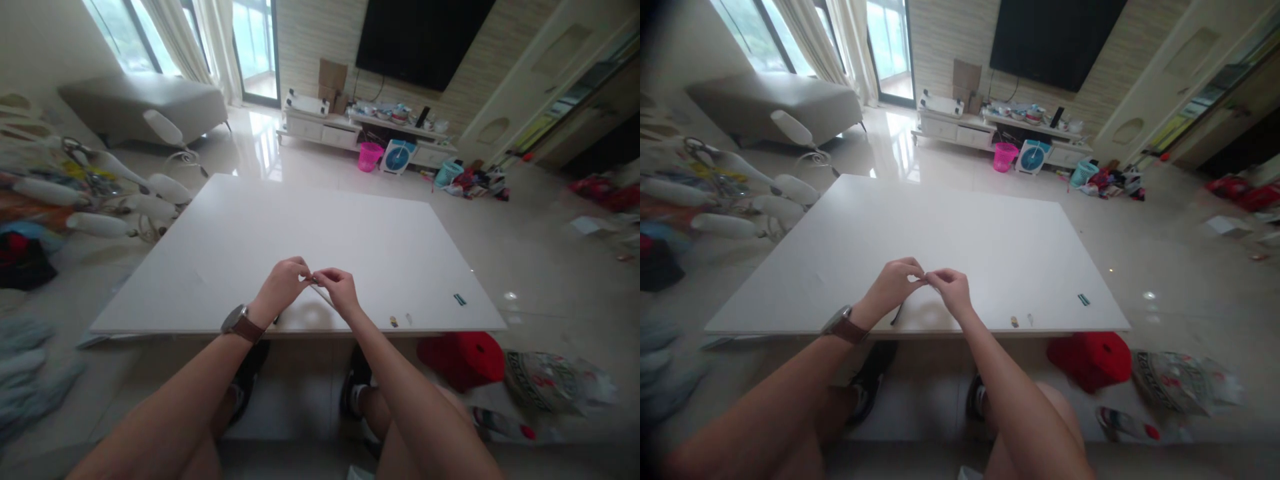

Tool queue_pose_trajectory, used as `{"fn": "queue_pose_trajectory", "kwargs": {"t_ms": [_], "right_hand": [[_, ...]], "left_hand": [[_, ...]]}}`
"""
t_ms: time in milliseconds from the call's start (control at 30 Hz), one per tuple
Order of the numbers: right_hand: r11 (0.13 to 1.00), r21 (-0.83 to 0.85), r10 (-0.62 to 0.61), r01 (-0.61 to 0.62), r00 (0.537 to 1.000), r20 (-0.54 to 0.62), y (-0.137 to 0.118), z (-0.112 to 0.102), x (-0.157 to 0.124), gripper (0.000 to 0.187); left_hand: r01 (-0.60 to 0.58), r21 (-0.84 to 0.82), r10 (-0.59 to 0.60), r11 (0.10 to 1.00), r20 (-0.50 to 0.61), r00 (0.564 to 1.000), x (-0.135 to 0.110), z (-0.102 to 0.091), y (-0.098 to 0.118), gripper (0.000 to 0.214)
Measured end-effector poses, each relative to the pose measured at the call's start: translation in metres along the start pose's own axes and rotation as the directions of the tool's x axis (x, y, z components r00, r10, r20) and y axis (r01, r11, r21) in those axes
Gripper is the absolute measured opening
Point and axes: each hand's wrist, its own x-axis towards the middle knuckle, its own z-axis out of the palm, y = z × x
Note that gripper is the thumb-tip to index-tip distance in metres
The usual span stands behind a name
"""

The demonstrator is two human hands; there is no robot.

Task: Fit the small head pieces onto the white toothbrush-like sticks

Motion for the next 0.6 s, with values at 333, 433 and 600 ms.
{"fn": "queue_pose_trajectory", "kwargs": {"t_ms": [333,433,600], "right_hand": [[0.998,0.043,0.050,-0.054,0.994,0.098,-0.023,-0.025,-0.017,0.031],[0.997,0.012,0.078,-0.080,0.993,0.093,-0.029,-0.032,-0.022,0.032],[0.996,-0.089,0.032,-0.021,0.991,0.127,-0.033,-0.040,-0.028,0.031]], "left_hand": [[-0.047,-0.094,0.045,0.994,-0.028,0.999,0.000,0.008,0.017,0.007],[-0.060,-0.122,0.058,0.991,-0.020,0.998,-0.002,0.012,0.020,0.008],[-0.090,-0.131,0.095,0.987,0.028,0.995,-0.004,0.014,0.022,0.008]]}}
